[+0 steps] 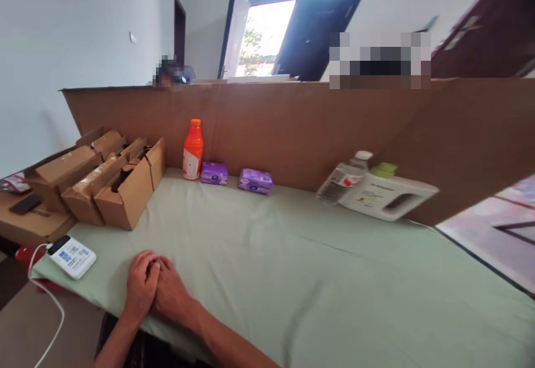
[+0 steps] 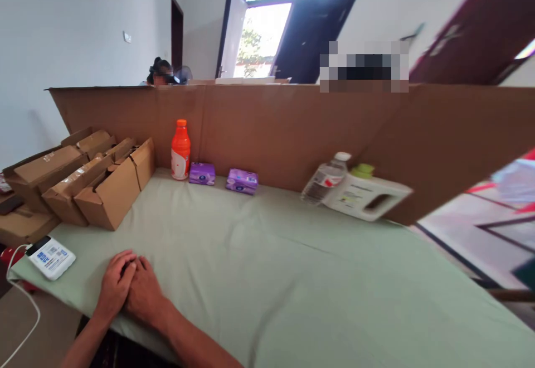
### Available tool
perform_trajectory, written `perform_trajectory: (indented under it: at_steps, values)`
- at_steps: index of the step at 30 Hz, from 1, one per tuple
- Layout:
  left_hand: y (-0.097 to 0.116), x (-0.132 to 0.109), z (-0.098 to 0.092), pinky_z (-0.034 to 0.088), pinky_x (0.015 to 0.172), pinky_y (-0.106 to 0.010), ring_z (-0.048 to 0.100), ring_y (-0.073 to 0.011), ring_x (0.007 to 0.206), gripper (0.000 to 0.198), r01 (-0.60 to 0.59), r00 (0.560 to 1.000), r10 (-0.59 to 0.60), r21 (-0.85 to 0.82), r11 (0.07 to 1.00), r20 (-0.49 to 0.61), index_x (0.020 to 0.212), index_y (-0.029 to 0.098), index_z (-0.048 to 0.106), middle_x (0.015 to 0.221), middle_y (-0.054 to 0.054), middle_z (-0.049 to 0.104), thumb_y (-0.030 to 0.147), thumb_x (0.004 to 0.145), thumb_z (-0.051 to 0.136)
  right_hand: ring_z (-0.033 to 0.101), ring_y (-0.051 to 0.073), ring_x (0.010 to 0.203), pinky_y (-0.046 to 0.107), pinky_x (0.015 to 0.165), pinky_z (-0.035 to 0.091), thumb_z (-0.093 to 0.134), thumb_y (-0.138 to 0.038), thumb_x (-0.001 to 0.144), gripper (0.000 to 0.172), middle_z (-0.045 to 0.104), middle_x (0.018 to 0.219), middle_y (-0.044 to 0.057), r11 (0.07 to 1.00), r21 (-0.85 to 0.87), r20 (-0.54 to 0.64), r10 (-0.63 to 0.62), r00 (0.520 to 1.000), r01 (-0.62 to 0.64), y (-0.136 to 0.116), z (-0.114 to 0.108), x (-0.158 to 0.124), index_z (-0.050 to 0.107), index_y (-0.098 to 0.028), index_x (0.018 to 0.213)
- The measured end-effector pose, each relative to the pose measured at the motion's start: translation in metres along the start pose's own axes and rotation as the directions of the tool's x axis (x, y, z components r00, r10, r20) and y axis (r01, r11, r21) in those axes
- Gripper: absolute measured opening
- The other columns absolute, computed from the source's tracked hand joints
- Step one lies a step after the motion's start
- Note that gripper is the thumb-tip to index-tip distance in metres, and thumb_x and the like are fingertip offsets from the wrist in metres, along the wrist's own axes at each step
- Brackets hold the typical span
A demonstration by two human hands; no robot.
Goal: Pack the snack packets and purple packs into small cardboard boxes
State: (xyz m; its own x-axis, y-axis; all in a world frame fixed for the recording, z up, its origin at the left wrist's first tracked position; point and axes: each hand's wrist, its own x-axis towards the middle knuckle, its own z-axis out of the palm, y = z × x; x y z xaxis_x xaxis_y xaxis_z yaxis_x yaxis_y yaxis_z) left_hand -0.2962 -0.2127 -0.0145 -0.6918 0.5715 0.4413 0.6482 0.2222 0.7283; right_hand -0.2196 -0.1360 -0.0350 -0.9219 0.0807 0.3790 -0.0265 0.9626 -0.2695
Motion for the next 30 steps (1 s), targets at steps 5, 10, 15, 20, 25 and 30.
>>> perform_trajectory:
  at_steps: [5, 10, 15, 20, 25, 30]
  values:
    - [0.004, -0.004, -0.001, 0.054, 0.102, -0.050, 0.069, -0.0269, 0.107, 0.029, -0.007, 1.000, 0.007, 0.019, 1.000, -0.009, 0.094, 0.020, 0.075, 0.109, -0.012, 0.075, 0.034, 0.087, 0.051, 0.055, 0.030, 0.124, 0.051, 0.114, 0.036, 0.057, -0.025, 0.096, 0.045, 0.066, 0.132, 0.015, 1.000, 0.017, -0.002, 0.008, 1.000, -0.008, -0.001, 0.003, -0.003, 0.059, -0.015, 0.139]
    - [0.005, -0.002, -0.001, 0.056, 0.098, -0.051, 0.070, -0.0275, 0.103, 0.028, -0.024, 1.000, 0.024, 0.018, 1.000, -0.008, 0.093, 0.020, 0.076, 0.106, -0.012, 0.075, 0.033, 0.087, 0.052, 0.055, 0.030, 0.124, 0.050, 0.112, 0.037, 0.060, -0.029, 0.095, 0.046, 0.067, 0.131, 0.014, 1.000, 0.000, -0.012, 0.016, 1.000, -0.016, 0.000, 0.005, -0.002, 0.060, -0.016, 0.138]
    - [0.002, -0.002, 0.000, 0.054, 0.100, -0.051, 0.069, -0.0280, 0.105, 0.029, -0.020, 1.000, 0.020, -0.008, 1.000, 0.002, 0.095, 0.020, 0.076, 0.109, -0.012, 0.075, 0.036, 0.088, 0.052, 0.056, 0.029, 0.122, 0.049, 0.110, 0.038, 0.058, -0.035, 0.097, 0.048, 0.069, 0.125, 0.012, 1.000, -0.010, 0.004, 0.015, 1.000, -0.015, 0.002, 0.005, -0.003, 0.057, -0.021, 0.142]
    - [0.003, -0.001, 0.000, 0.055, 0.100, -0.049, 0.069, -0.0272, 0.105, 0.029, -0.019, 1.000, 0.019, -0.014, 1.000, 0.015, 0.095, 0.020, 0.076, 0.109, -0.011, 0.076, 0.036, 0.088, 0.052, 0.054, 0.029, 0.125, 0.050, 0.111, 0.038, 0.057, -0.033, 0.097, 0.050, 0.067, 0.130, 0.013, 1.000, -0.005, 0.007, 0.020, 1.000, -0.020, 0.003, 0.005, -0.005, 0.053, -0.018, 0.145]
    - [0.000, 0.002, 0.002, 0.053, 0.101, -0.051, 0.068, -0.0282, 0.106, 0.031, -0.030, 0.999, 0.030, -0.017, 0.999, 0.028, 0.095, 0.021, 0.075, 0.108, -0.011, 0.075, 0.039, 0.089, 0.052, 0.052, 0.028, 0.127, 0.049, 0.114, 0.036, 0.060, -0.027, 0.093, 0.051, 0.064, 0.136, 0.012, 0.999, -0.002, -0.007, 0.035, 0.999, -0.035, 0.004, 0.003, -0.003, 0.054, -0.021, 0.143]
    - [-0.005, 0.002, 0.005, 0.052, 0.102, -0.052, 0.068, -0.0285, 0.106, 0.033, -0.022, 0.999, 0.024, -0.047, 0.999, 0.038, 0.095, 0.021, 0.075, 0.108, -0.011, 0.075, 0.042, 0.089, 0.051, 0.053, 0.028, 0.125, 0.048, 0.114, 0.036, 0.061, -0.030, 0.093, 0.049, 0.065, 0.133, 0.012, 1.000, -0.013, 0.004, 0.020, 1.000, -0.020, 0.005, 0.001, -0.003, 0.056, -0.018, 0.140]
